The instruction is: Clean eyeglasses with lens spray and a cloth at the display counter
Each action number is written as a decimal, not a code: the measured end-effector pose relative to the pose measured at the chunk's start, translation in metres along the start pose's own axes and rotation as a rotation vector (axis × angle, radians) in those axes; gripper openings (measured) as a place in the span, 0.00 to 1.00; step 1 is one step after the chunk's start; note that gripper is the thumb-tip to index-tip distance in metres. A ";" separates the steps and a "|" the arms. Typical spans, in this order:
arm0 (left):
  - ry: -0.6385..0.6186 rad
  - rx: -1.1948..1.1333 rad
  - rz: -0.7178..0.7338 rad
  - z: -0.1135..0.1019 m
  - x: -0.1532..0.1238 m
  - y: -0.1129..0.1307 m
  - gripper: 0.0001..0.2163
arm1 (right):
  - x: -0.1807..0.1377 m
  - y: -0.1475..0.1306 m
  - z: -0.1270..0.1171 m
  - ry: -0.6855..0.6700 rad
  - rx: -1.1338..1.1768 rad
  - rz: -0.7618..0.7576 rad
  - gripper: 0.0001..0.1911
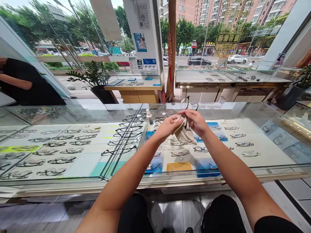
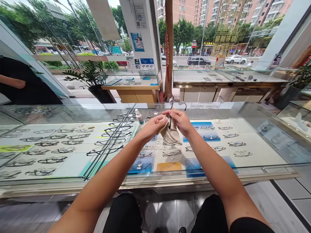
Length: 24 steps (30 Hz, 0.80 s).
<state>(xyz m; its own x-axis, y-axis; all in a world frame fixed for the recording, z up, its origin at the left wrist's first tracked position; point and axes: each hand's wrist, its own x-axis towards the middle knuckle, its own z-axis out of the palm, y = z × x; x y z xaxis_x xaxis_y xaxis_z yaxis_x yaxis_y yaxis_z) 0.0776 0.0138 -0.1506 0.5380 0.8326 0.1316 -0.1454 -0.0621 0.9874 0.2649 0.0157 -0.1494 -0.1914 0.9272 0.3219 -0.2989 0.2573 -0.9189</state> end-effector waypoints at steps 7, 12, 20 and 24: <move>-0.104 -0.087 -0.067 -0.002 0.000 -0.004 0.30 | 0.001 0.003 -0.001 -0.010 0.048 -0.011 0.26; -0.060 -0.182 -0.029 0.001 0.000 -0.004 0.30 | 0.002 0.006 -0.001 -0.013 0.037 0.012 0.26; -0.057 -0.155 -0.033 0.008 -0.005 0.006 0.33 | 0.001 0.007 0.004 -0.019 0.032 -0.014 0.27; -0.036 -0.022 -0.084 0.008 -0.006 0.007 0.33 | 0.001 0.007 0.003 -0.015 0.020 -0.031 0.28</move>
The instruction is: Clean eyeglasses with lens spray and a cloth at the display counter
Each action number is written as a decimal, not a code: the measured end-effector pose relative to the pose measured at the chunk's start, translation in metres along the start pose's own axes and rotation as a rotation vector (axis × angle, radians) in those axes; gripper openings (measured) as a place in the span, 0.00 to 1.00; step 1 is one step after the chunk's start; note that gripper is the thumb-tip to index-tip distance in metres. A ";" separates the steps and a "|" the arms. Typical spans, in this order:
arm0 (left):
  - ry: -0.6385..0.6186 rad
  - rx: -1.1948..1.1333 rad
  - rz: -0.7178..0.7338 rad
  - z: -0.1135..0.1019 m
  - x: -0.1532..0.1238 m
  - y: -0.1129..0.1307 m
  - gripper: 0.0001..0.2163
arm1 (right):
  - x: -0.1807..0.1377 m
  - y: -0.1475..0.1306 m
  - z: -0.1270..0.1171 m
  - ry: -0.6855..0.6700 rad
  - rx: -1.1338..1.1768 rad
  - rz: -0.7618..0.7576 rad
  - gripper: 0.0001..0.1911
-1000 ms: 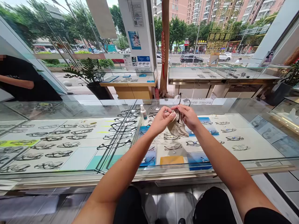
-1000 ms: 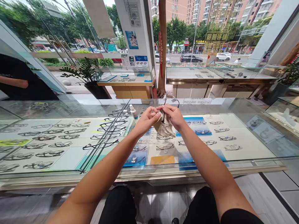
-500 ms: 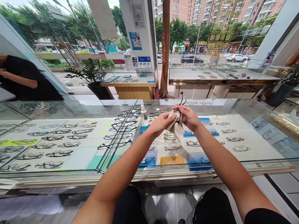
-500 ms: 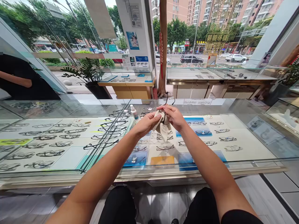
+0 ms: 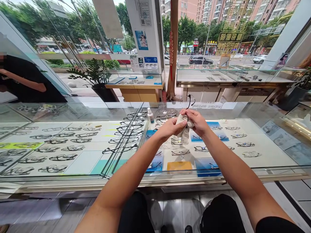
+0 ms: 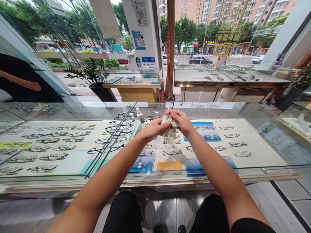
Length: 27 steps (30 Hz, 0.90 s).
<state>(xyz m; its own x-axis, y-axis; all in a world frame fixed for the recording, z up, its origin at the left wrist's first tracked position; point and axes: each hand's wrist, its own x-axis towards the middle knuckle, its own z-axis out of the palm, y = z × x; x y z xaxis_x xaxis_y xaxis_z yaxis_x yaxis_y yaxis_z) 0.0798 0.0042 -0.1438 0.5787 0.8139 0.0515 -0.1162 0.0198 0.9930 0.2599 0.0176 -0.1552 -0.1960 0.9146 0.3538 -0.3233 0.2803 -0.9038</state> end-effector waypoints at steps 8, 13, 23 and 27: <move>-0.018 -0.111 0.020 -0.005 0.003 -0.007 0.31 | 0.000 -0.001 0.002 -0.005 0.018 0.001 0.27; -0.003 -0.134 0.060 -0.005 0.006 -0.012 0.29 | 0.000 0.000 0.003 0.026 0.025 0.020 0.28; 0.120 -0.096 0.167 0.003 0.007 -0.013 0.35 | 0.001 0.005 0.003 0.113 0.115 0.072 0.26; 0.173 -0.056 0.197 0.003 0.009 -0.014 0.36 | 0.000 0.006 0.005 0.120 0.054 0.027 0.26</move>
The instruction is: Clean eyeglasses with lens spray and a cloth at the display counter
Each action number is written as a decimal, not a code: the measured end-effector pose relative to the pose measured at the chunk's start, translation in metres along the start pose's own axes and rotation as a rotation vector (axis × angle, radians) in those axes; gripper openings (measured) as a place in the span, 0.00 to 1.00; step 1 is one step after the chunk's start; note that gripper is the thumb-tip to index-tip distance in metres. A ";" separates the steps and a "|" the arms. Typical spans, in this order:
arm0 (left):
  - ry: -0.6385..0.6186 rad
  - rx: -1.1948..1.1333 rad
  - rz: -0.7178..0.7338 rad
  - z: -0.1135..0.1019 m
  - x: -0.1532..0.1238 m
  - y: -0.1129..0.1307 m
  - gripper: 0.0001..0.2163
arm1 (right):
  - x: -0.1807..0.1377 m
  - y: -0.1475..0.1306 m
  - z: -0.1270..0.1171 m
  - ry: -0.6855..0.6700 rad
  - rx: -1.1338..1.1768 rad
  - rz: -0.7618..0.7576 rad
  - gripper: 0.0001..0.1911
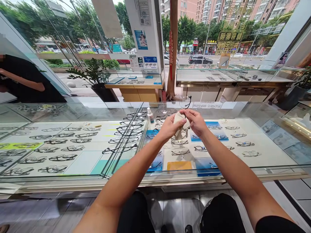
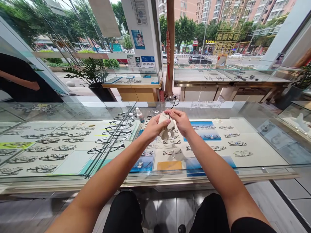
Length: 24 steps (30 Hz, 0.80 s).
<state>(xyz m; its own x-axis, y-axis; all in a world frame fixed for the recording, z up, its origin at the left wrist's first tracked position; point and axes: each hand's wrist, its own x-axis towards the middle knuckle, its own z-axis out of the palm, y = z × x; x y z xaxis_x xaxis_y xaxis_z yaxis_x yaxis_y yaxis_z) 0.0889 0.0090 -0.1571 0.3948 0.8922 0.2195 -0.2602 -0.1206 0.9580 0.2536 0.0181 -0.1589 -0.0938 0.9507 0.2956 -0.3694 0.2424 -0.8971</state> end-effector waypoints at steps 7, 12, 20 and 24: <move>0.090 0.031 0.074 -0.001 0.004 -0.005 0.35 | -0.006 -0.001 0.008 -0.039 0.013 -0.006 0.24; 0.112 0.042 0.093 -0.001 0.005 -0.006 0.32 | -0.006 0.001 0.005 -0.036 -0.027 0.008 0.24; -0.007 0.065 0.032 -0.009 0.007 -0.006 0.35 | 0.000 0.004 0.000 0.007 0.043 0.049 0.21; -0.115 0.085 -0.013 -0.013 0.006 -0.001 0.34 | 0.004 0.005 -0.004 0.030 0.084 0.059 0.21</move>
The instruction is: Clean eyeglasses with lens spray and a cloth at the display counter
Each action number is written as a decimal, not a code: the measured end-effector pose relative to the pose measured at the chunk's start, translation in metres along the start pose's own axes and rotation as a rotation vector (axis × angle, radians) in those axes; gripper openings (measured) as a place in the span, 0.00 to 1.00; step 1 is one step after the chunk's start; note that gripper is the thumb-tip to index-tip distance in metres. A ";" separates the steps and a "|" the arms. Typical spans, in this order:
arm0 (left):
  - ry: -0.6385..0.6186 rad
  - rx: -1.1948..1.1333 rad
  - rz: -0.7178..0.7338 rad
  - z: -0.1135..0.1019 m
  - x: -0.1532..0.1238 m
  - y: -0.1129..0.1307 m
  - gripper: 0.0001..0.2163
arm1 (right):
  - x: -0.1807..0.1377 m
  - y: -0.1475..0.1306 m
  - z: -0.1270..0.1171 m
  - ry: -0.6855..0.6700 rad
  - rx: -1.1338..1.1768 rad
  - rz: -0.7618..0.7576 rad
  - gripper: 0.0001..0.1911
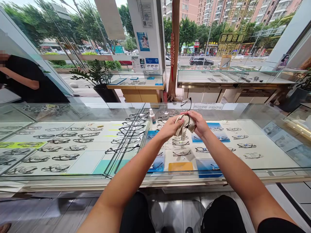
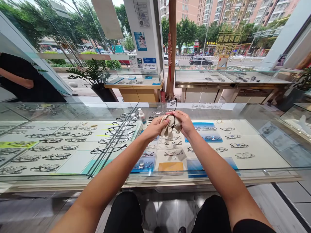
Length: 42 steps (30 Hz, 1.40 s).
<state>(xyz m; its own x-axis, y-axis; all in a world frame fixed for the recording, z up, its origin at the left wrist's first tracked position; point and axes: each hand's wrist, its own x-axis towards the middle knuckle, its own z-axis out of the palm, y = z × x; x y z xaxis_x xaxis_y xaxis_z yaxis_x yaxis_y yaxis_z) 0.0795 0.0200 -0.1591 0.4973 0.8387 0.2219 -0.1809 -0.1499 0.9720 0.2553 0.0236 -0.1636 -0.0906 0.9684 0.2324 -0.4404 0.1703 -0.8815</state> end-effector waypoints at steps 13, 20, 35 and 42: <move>0.023 0.228 0.056 -0.002 0.001 0.003 0.25 | 0.001 0.001 -0.001 -0.035 0.015 -0.015 0.25; 0.035 0.277 0.044 0.000 -0.001 0.003 0.25 | -0.001 -0.001 0.001 -0.019 0.082 0.017 0.25; -0.025 0.218 0.103 -0.006 0.002 -0.002 0.25 | 0.001 0.001 -0.003 -0.021 0.092 -0.004 0.23; -0.095 0.163 0.112 -0.008 0.003 -0.005 0.28 | 0.002 0.003 -0.005 -0.047 0.076 0.003 0.24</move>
<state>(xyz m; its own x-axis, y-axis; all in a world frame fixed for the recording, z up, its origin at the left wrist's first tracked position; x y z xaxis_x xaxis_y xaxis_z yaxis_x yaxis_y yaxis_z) 0.0750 0.0279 -0.1638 0.5612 0.7598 0.3283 -0.1037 -0.3290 0.9386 0.2588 0.0272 -0.1676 -0.1334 0.9589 0.2504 -0.5065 0.1512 -0.8489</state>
